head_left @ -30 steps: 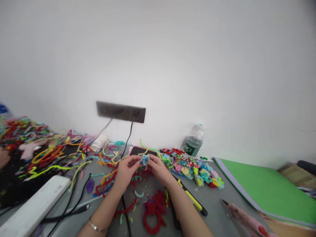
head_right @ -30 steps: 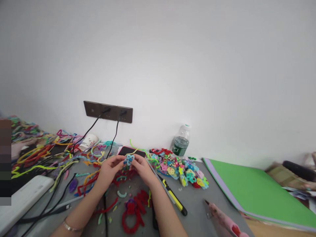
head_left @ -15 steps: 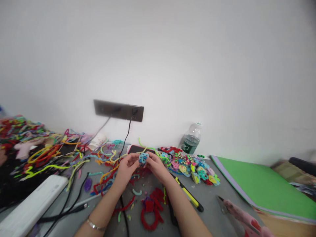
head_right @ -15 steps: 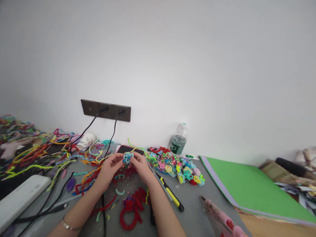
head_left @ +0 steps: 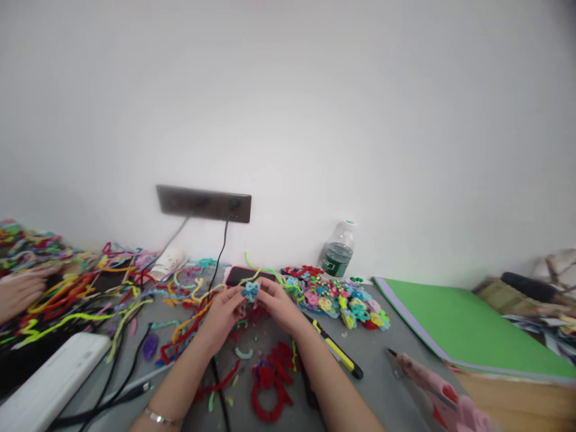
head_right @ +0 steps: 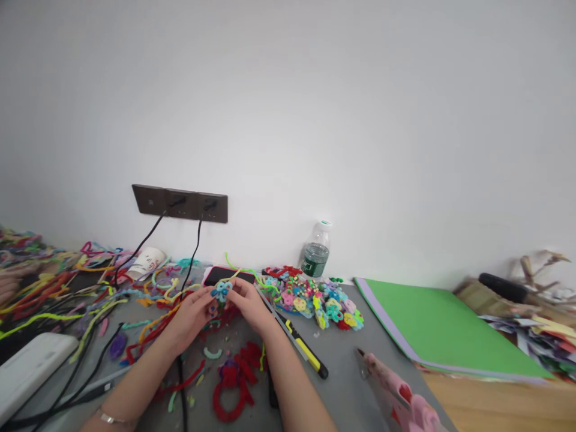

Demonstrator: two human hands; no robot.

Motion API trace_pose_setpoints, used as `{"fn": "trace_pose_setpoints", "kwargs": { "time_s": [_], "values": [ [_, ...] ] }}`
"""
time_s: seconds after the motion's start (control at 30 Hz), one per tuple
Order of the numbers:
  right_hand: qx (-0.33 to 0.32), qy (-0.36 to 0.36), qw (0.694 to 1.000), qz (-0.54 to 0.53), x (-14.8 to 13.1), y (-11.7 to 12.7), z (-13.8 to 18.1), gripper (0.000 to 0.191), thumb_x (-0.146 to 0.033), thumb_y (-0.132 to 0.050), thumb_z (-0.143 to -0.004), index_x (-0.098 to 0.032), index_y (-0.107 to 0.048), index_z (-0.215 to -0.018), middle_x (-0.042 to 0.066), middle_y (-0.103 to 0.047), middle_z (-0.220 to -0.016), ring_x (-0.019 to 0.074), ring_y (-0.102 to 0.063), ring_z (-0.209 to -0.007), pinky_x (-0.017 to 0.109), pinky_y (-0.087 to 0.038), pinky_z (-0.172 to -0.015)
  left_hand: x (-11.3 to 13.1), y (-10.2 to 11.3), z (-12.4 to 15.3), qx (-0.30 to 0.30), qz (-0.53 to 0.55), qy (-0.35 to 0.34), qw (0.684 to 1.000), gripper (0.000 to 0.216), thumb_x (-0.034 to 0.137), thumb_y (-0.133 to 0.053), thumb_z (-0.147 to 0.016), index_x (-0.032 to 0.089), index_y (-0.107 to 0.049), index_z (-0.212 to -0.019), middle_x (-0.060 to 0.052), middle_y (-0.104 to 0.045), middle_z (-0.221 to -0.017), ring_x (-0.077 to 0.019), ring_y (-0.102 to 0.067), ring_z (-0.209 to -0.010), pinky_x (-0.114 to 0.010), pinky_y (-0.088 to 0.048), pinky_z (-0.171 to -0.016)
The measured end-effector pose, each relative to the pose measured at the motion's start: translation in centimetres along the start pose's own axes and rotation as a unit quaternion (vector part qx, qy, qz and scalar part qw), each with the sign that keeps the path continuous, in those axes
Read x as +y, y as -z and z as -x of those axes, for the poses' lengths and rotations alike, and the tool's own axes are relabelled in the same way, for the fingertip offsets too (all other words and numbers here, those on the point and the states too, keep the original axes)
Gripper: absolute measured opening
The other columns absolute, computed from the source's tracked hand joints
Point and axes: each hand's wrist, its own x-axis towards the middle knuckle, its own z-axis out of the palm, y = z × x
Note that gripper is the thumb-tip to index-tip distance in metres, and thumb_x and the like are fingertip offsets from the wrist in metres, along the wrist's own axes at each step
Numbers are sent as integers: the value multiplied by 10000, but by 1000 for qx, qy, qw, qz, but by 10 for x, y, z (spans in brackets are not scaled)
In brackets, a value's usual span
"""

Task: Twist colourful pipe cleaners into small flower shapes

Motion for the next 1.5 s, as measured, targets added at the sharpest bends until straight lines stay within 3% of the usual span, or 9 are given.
{"fn": "trace_pose_setpoints", "kwargs": {
  "time_s": [0.17, 0.3, 0.43, 0.53, 0.67, 0.8, 1.0, 1.17, 1.5],
  "values": [
    [-11, -3, 1000, -24, 1, 1, 0, 311, -434, -787, -748, -171, -639, -824, -6, -603, -760, 111, -525, -665, 242, -425, -636, 3, 5, 2, -38, 18, 61, 997, 391, 397, -898, -532, 149, -713, -772, 10, -595, -641, -80, -453, -553, -203, -363, -520],
    [-11, 1, 1000, -25, 1, 1, 0, 310, -436, -786, -748, -173, -642, -828, -7, -610, -770, 109, -524, -668, 234, -427, -640, 0, 10, 1, -57, 18, 58, 997, 357, 365, -876, -584, 168, -727, -842, -13, -645, -723, -91, -489, -577, -215, -379, -535],
    [-6, 4, 1000, -30, 2, 1, -1, 315, -445, -783, -746, -178, -630, -813, -12, -590, -756, 107, -514, -667, 225, -421, -629, -4, 10, 0, -37, 0, 49, 998, 383, 389, -869, -576, 175, -724, -858, -10, -638, -703, -97, -507, -578, -217, -393, -545],
    [12, 7, 999, -34, 5, 3, -3, 339, -468, -787, -732, -188, -600, -777, -21, -557, -734, 106, -486, -640, 224, -411, -594, -5, 7, -1, -5, -45, 3, 999, 374, 410, -854, -578, 160, -703, -812, 5, -614, -659, -89, -497, -552, -206, -393, -531],
    [22, 15, 999, -35, 8, 4, -5, 360, -479, -788, -726, -194, -568, -749, -26, -536, -720, 103, -464, -616, 223, -396, -570, -5, 5, -3, 28, -133, -122, 983, 326, 343, -798, -632, 173, -682, -885, -17, -675, -782, -139, -604, -661, -231, -467, -588],
    [18, 0, 999, -40, 7, 4, -4, 378, -481, -803, -708, -191, -563, -744, -30, -523, -710, 104, -472, -625, 223, -393, -575, -4, 7, -1, 30, -237, -223, 945, 211, 239, -713, -687, 183, -686, -889, -39, -709, -837, -190, -664, -750, -290, -520, -694],
    [17, -17, 999, -42, 6, 1, -3, 388, -480, -819, -685, -180, -577, -737, -31, -548, -700, 91, -481, -607, 223, -386, -580, 0, 11, 3, 51, -366, -311, 876, 135, 181, -652, -748, 203, -724, -861, -47, -729, -817, -207, -671, -744, -310, -512, -697],
    [54, -17, 997, -55, 1, -1, 10, 382, -443, -846, -650, -172, -590, -734, -28, -576, -674, 88, -497, -591, 217, -414, -579, 1, 10, 5, 11, -372, -330, 868, 132, 169, -643, -750, 215, -721, -846, -35, -731, -805, -196, -666, -739, -295, -505, -686],
    [189, 24, 978, -85, 4, 31, 61, 408, -452, -813, -634, -222, -525, -809, -57, -541, -650, 90, -474, -535, 210, -409, -508, -1, 9, 6, -11, -355, -332, 874, 126, 193, -629, -764, 216, -708, -859, -41, -722, -860, -185, -659, -760, -277, -496, -672]
  ]
}}
